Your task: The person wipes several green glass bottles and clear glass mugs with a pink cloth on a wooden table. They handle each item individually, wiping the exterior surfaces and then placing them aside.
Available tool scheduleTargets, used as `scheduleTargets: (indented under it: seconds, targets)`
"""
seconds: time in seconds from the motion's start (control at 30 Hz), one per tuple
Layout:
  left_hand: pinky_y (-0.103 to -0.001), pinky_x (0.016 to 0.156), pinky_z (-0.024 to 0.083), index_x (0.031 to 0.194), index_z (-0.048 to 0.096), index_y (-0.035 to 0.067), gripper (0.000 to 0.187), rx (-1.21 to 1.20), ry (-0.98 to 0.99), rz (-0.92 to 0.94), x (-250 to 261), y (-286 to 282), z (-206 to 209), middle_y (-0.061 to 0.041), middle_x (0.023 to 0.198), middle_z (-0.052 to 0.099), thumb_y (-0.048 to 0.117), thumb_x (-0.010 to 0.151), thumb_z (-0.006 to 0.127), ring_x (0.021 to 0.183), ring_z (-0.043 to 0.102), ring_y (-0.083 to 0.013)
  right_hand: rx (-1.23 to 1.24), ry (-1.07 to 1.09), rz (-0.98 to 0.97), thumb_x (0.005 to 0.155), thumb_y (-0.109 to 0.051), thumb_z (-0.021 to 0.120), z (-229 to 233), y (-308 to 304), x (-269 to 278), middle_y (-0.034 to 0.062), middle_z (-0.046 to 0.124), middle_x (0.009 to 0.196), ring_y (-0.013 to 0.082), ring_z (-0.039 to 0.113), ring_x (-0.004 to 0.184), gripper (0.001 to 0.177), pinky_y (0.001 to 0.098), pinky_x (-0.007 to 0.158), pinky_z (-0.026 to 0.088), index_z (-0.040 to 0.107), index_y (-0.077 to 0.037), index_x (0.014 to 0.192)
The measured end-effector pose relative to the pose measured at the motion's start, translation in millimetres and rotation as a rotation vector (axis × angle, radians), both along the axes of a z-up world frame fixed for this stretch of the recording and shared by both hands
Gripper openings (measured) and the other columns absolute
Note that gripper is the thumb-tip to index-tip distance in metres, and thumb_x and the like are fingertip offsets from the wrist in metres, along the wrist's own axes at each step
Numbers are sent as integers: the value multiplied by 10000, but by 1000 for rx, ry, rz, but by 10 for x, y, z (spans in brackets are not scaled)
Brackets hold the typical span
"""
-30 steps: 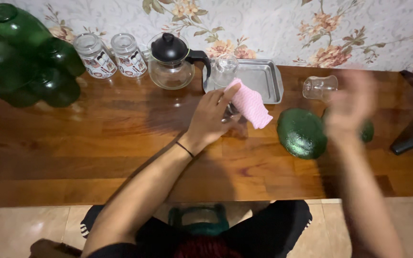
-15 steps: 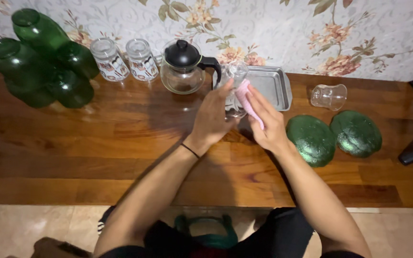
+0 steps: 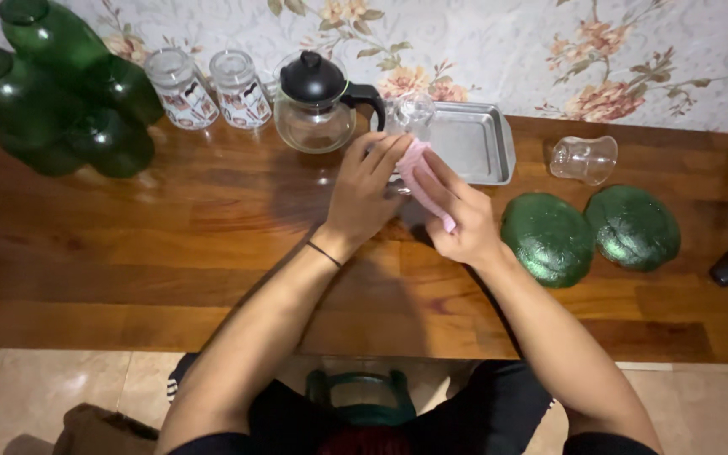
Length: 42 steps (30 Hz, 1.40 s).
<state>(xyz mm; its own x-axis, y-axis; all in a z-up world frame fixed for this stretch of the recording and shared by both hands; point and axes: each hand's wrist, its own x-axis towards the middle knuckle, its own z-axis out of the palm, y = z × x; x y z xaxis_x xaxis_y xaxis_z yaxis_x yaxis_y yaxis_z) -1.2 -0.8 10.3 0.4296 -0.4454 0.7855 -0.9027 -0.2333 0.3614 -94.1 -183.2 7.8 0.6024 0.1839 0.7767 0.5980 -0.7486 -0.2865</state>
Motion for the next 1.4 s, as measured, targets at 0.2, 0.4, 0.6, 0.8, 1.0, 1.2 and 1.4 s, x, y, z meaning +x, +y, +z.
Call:
scheduleTargets:
  seconds: [0.2, 0.4, 0.6, 0.8, 1.0, 1.2, 1.4]
  targets:
    - [-445, 1131, 441, 1425, 548, 86, 750, 33, -37, 25, 7, -34, -74, -85, 1401, 596, 120, 741, 854, 1307, 518, -361, 1, 54, -79, 711, -12, 581, 27, -47, -57, 257, 568, 1474, 380, 668, 1227, 665, 406, 1050, 556, 611, 33, 1373]
    - [-443, 1129, 447, 1404, 538, 20, 753, 13, 39, 12, 55, -9, -138, -138, 1376, 601, 121, 730, 859, 1309, 527, -362, -93, 24, -27, 679, 2, 602, 175, -30, 75, 252, 602, 1421, 396, 687, 1162, 663, 405, 976, 572, 642, 33, 1340]
    - [-454, 1109, 438, 1398, 527, 12, 753, -36, 24, 26, 49, -14, -147, -155, 1356, 598, 162, 749, 878, 1284, 522, -374, 13, -36, -8, 732, 52, 550, 151, 51, 200, 247, 626, 1403, 405, 681, 1253, 603, 402, 1064, 561, 658, 31, 1326]
    - [-448, 1114, 432, 1416, 523, 41, 754, -3, 24, 2, 35, -45, -135, -140, 1351, 607, 150, 750, 862, 1284, 531, -358, 111, -31, -1, 766, 61, 533, 28, -44, 177, 273, 620, 1389, 409, 673, 1257, 556, 391, 1088, 541, 646, 43, 1310]
    - [-457, 1099, 418, 1412, 521, 25, 790, 46, 109, 3, 48, -36, -104, -166, 1307, 610, 165, 715, 866, 1277, 519, -378, 164, 75, -8, 731, 113, 525, -20, -13, 124, 249, 606, 1421, 386, 646, 1301, 630, 380, 1102, 513, 627, 48, 1349]
    - [-453, 1096, 425, 1410, 524, 30, 781, 31, 128, 4, 39, -62, -94, -168, 1316, 618, 186, 730, 876, 1275, 528, -367, 174, 74, 12, 754, 116, 541, 13, -23, 118, 224, 605, 1432, 374, 646, 1308, 636, 376, 1109, 519, 620, 7, 1375]
    - [-458, 1090, 438, 1404, 522, 19, 784, 36, 106, -2, 45, -89, -155, -175, 1312, 615, 170, 725, 885, 1259, 538, -374, 166, 106, -16, 757, 100, 541, -4, -37, 96, 181, 609, 1454, 347, 648, 1312, 660, 366, 1099, 546, 620, -52, 1394]
